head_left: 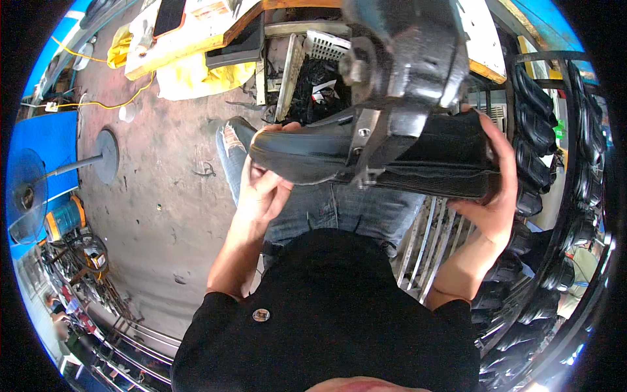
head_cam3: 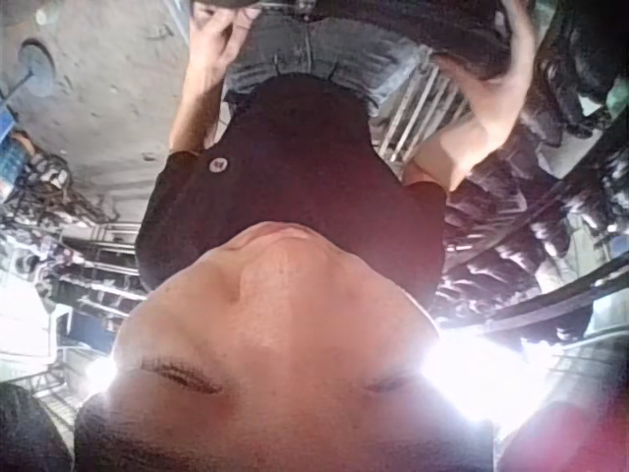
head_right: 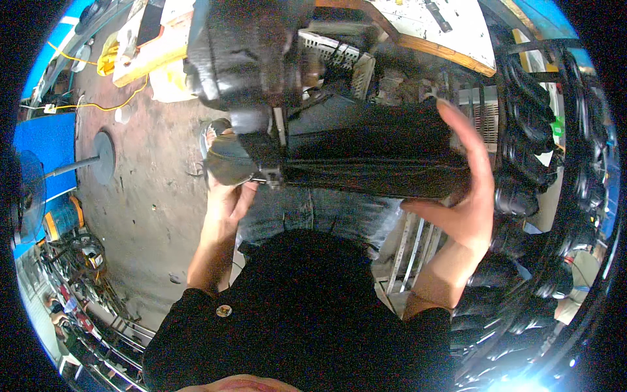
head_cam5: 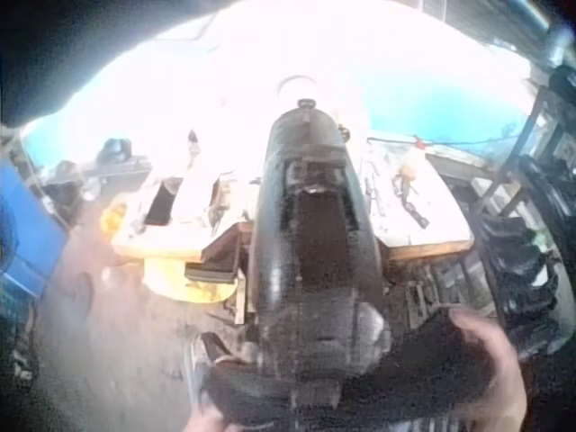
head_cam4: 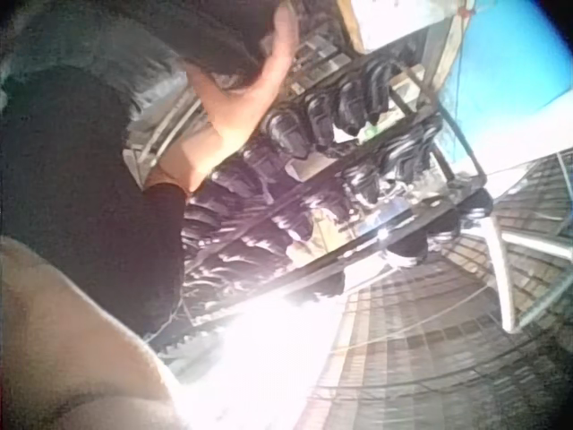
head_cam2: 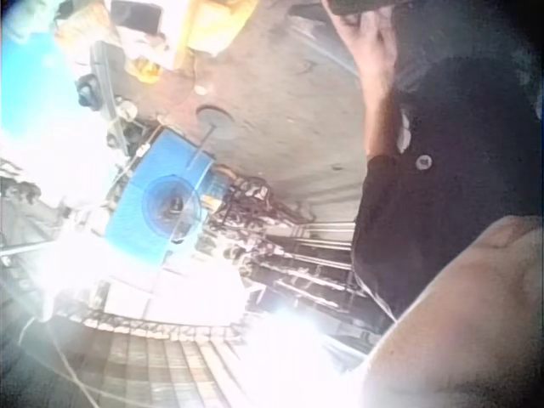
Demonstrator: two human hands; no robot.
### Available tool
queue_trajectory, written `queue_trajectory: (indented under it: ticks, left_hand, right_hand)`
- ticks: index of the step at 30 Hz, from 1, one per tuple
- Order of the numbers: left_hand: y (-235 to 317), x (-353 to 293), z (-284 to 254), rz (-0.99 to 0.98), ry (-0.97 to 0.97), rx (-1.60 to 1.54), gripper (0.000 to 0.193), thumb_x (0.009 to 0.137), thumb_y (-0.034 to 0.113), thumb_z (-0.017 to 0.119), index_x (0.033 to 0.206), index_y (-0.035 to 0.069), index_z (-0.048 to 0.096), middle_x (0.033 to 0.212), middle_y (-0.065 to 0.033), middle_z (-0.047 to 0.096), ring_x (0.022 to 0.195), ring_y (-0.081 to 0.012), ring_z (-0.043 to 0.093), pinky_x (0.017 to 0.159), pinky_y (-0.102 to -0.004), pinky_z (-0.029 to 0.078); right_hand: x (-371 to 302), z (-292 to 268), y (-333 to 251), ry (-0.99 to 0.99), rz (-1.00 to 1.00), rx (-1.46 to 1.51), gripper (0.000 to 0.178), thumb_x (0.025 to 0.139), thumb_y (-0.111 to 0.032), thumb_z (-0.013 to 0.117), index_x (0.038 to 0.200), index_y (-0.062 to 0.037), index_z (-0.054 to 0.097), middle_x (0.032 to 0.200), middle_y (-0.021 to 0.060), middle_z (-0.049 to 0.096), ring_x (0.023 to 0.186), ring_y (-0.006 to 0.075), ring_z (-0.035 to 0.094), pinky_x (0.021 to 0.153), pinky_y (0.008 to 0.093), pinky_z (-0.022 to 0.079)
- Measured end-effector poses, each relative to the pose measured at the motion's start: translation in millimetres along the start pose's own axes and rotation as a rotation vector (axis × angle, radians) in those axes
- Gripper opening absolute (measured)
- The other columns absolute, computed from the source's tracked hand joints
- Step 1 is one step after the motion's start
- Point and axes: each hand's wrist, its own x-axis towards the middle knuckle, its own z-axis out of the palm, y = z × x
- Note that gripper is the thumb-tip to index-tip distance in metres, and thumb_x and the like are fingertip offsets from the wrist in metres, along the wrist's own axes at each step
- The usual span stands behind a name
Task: Manufacturing shoes using a specialized stitching or lasting machine.
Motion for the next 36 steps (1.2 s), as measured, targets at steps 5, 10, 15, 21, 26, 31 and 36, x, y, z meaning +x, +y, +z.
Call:
queue_trajectory:
  ticks: [5,10,15,21,26,31,36]
  left_hand:
    - [32.9,-5.5,-23.7,0.076,0.017,0.044,0.074,0.089,0.006,0.076,0.153,0.009,0.04,0.154,-0.0192,0.045,0.134,-0.0279,0.053,0.103,-0.0416,0.053]
    - [62.9,-17.2,-7.8,0.469,0.141,0.571,0.08,0.092,0.007,0.066,0.16,0.003,0.023,0.163,-0.0228,0.029,0.148,-0.0377,0.035,0.117,-0.0487,0.035]
    - [89.4,-20.8,52.8,0.753,-0.093,1.65,0.103,0.081,0.034,0.082,0.16,0.002,0.025,0.163,-0.0234,0.03,0.153,-0.0438,0.022,0.122,-0.0604,0.008]
    - [78.7,22.3,118.4,0.508,-0.575,1.749,0.098,0.066,0.01,0.086,0.152,0.003,0.04,0.151,-0.0206,0.047,0.141,-0.0433,0.042,0.117,-0.0556,0.03]
    - [66.2,28.4,103.5,0.275,-0.511,1.496,0.088,0.06,0.001,0.088,0.141,0.002,0.053,0.132,-0.0189,0.062,0.123,-0.0348,0.06,0.105,-0.0415,0.048]
    - [52.2,19.5,83.5,0.115,-0.397,1.294,0.09,0.062,0.002,0.093,0.142,0.001,0.053,0.132,-0.0124,0.063,0.12,-0.0183,0.061,0.101,-0.0344,0.05]
    - [29.7,7.8,64.6,-0.068,-0.188,0.843,0.098,0.058,-0.006,0.094,0.143,-0.003,0.047,0.133,-0.0105,0.06,0.121,-0.0207,0.06,0.103,-0.0357,0.05]
  right_hand:
    - [-2.7,36.4,2.1,-0.088,-0.016,0.081,0.113,0.047,-0.004,0.091,0.149,0.0054,0.042,0.148,0.0164,0.05,0.135,0.0263,0.051,0.113,0.0388,0.042]
    - [-9.7,79.6,-16.5,-0.055,0.195,0.276,0.098,0.056,-0.016,0.097,0.142,-0.0015,0.053,0.145,0.0192,0.054,0.14,0.0333,0.047,0.117,0.043,0.034]
    - [-0.4,95.3,-30.1,-0.102,0.142,0.291,0.094,0.058,-0.017,0.096,0.143,-0.0082,0.054,0.144,0.0189,0.054,0.138,0.0365,0.048,0.111,0.0442,0.041]
    - [13.3,80.9,-54.3,-0.123,-0.142,-0.057,0.084,0.067,-0.016,0.091,0.142,-0.0118,0.054,0.144,0.0249,0.048,0.134,0.044,0.05,0.11,0.0474,0.044]
    - [15.8,80.6,-67.5,-0.137,-0.101,-0.141,0.095,0.056,-0.02,0.097,0.14,-0.0051,0.053,0.144,0.0214,0.05,0.13,0.0393,0.054,0.103,0.043,0.049]
    - [-1.5,92.9,-22.8,-0.07,-0.096,0.113,0.114,0.058,-0.025,0.098,0.153,-0.0058,0.037,0.147,0.0183,0.048,0.135,0.0336,0.051,0.104,0.0445,0.047]
    - [-59.5,175.6,93.4,-0.206,0.192,0.426,0.119,0.063,-0.022,0.097,0.158,-0.007,0.027,0.152,0.0137,0.044,0.138,0.0266,0.046,0.111,0.0433,0.042]
